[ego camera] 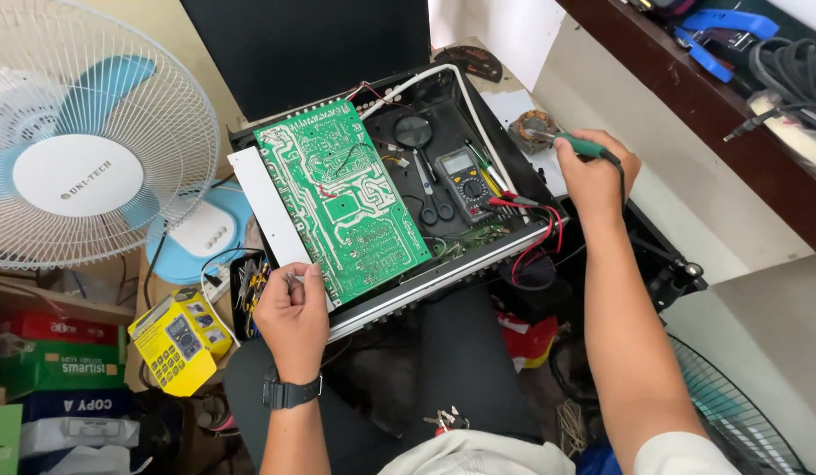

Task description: Soldering electronic components onto a circuit board using a soldering iron.

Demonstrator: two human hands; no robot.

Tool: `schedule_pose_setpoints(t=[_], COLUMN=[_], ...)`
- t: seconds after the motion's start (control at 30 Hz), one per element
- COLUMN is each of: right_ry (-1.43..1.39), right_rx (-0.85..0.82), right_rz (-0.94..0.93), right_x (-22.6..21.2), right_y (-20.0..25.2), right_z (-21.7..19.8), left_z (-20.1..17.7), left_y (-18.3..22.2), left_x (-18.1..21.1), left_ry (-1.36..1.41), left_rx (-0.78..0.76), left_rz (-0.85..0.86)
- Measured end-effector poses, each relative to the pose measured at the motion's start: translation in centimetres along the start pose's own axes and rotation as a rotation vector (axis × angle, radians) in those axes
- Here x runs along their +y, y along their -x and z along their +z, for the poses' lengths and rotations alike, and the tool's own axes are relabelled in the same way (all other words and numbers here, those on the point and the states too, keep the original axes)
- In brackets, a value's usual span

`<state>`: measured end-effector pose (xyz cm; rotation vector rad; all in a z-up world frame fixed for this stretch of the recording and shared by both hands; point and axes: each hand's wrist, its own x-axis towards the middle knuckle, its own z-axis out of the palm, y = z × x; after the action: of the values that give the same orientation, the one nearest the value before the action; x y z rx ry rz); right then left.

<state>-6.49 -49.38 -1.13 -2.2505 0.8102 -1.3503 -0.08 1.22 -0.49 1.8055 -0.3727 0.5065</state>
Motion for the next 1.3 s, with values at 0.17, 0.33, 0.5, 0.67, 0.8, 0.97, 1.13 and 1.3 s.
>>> schedule_pose_setpoints(t=[0.17,0.33,0.5,0.67,0.8,0.97,1.13,1.3], right_ry=[0.035,-0.005,-0.006,-0.02,-0.078,-0.141,-0.643,-1.112], right_rx=[-0.045,0.011,0.018,-0.026,-0.056,-0.044,0.199,0.269], right_rz=[-0.041,-0.09,-0.123,-0.136,-0.148,-0.052,0.315,0.73], right_x=[0.0,-0.1,0.0,-0.2,-0.7,-1.4,-4.3,-7.5], right_y=[0.2,0.1,0.4,0.6,0.7,1.9,3.1,3.1], right_z=[0.2,-0.6,-0.1,-0.6,-0.6,-1.7,-1.9,-2.7], left_z=[0.0,0.0,-0.1,0.0,0.1,-0.1,0.0,0.0], left_y=[0.2,0.1,0.1,0.1,0.0,0.1,0.0,0.0], left_x=[-0.3,-0.2,0.0,-0.3,-0.1,0.0,0.1,0.2], left_ry=[0.017,0.003,-0.003,-0.003,0.009,0.012,0.014,0.024], left_rx=[-0.008,0.002,0.001,-0.003,-0.006,-0.011,-0.012,-0.011], left_rz=[-0.001,0.005,0.008,0.006,0.003,-0.006,-0.007,-0.018])
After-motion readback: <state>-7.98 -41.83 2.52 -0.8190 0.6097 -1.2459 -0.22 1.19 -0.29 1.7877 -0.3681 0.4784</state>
